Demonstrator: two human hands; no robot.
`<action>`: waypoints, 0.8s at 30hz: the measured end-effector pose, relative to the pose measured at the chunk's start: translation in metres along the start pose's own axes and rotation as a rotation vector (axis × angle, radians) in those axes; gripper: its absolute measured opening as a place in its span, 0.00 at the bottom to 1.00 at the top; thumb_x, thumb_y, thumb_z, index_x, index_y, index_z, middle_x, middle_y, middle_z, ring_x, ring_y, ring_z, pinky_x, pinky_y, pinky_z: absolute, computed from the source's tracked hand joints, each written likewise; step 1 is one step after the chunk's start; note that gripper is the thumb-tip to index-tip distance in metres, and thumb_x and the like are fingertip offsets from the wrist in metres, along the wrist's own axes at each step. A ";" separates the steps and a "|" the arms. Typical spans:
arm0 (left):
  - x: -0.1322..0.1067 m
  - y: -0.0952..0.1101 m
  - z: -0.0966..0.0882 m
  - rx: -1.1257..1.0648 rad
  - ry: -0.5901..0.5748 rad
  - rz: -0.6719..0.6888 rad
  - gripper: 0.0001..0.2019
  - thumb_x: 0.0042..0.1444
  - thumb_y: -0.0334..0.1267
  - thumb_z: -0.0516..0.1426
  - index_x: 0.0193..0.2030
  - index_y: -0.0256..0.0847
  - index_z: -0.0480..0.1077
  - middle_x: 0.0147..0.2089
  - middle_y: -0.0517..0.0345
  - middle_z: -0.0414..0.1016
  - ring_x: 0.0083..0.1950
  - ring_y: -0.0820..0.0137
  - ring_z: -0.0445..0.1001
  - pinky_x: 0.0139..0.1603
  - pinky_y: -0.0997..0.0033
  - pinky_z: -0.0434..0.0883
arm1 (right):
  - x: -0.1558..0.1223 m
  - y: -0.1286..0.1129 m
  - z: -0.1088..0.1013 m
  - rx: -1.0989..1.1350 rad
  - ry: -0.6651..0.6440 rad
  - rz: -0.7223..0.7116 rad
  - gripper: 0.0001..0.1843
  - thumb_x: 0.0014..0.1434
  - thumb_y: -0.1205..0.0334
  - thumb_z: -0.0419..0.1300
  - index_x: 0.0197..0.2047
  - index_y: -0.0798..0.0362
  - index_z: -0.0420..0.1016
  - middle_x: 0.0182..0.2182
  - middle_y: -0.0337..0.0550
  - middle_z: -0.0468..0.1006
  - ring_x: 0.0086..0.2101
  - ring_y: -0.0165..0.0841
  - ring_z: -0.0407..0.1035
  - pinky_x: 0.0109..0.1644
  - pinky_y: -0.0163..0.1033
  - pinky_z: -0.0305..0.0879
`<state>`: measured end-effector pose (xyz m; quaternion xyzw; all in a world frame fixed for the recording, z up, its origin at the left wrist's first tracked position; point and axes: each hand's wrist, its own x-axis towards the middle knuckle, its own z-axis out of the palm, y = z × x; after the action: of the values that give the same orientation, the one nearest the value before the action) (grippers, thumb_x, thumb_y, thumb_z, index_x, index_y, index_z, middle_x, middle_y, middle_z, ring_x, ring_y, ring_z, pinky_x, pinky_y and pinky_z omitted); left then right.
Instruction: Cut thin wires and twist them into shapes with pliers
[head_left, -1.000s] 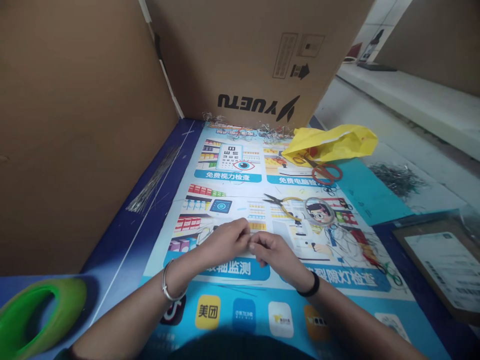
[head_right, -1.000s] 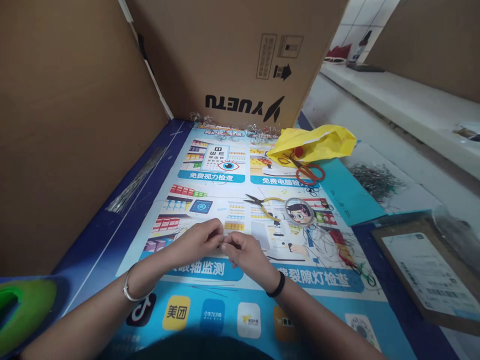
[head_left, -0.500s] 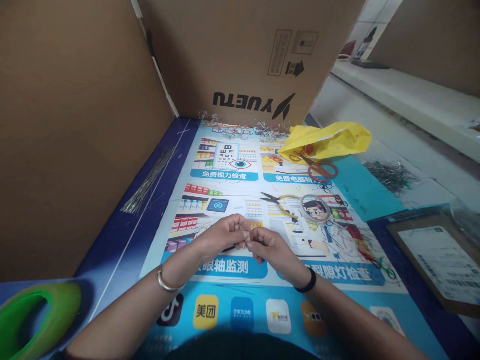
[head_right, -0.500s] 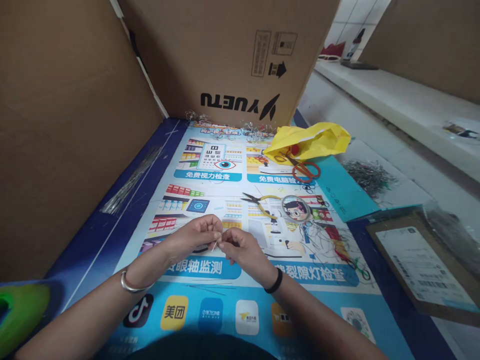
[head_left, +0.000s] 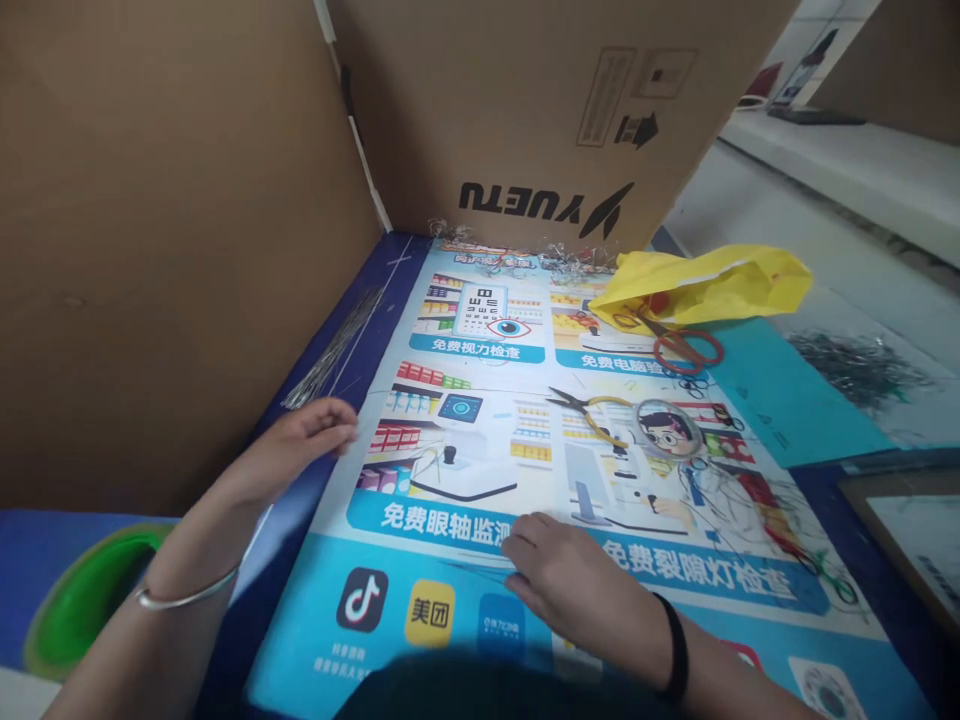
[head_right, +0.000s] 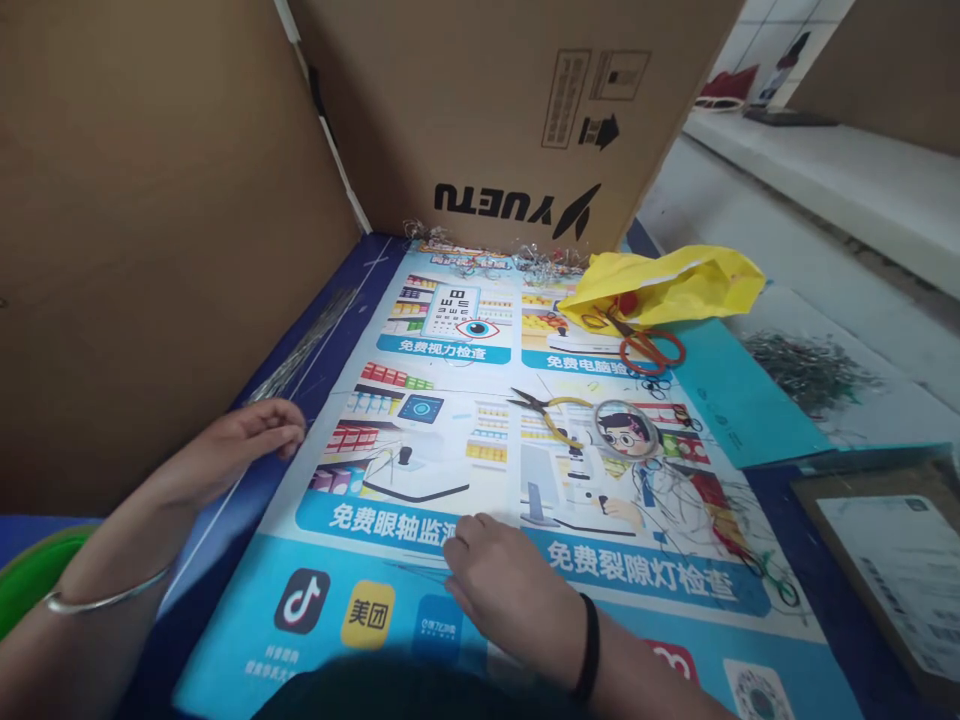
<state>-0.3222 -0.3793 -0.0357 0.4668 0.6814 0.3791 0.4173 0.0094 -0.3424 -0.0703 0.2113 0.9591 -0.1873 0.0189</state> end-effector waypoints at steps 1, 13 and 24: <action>-0.005 -0.014 -0.010 -0.012 0.075 -0.032 0.10 0.49 0.43 0.57 0.35 0.41 0.65 0.28 0.62 0.66 0.30 0.73 0.65 0.32 0.74 0.64 | -0.001 -0.003 0.001 -0.069 -0.001 -0.018 0.03 0.55 0.68 0.58 0.34 0.54 0.68 0.33 0.44 0.71 0.34 0.35 0.65 0.33 0.38 0.58; -0.018 -0.060 -0.018 0.113 0.291 -0.178 0.15 0.43 0.46 0.57 0.35 0.40 0.65 0.25 0.63 0.67 0.27 0.72 0.67 0.25 0.76 0.62 | 0.000 -0.001 0.008 -0.431 0.106 0.004 0.12 0.46 0.81 0.56 0.30 0.55 0.65 0.27 0.44 0.70 0.27 0.35 0.63 0.25 0.38 0.49; -0.030 -0.064 -0.021 0.361 0.159 -0.165 0.09 0.51 0.43 0.53 0.36 0.42 0.65 0.28 0.65 0.68 0.31 0.71 0.66 0.34 0.74 0.62 | -0.001 0.023 -0.009 -0.171 -0.026 0.087 0.07 0.52 0.75 0.50 0.28 0.56 0.65 0.26 0.42 0.69 0.24 0.29 0.57 0.27 0.37 0.43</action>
<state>-0.3551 -0.4280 -0.0796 0.4452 0.8050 0.2508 0.3015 0.0200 -0.3199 -0.0697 0.2480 0.9612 -0.1065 0.0576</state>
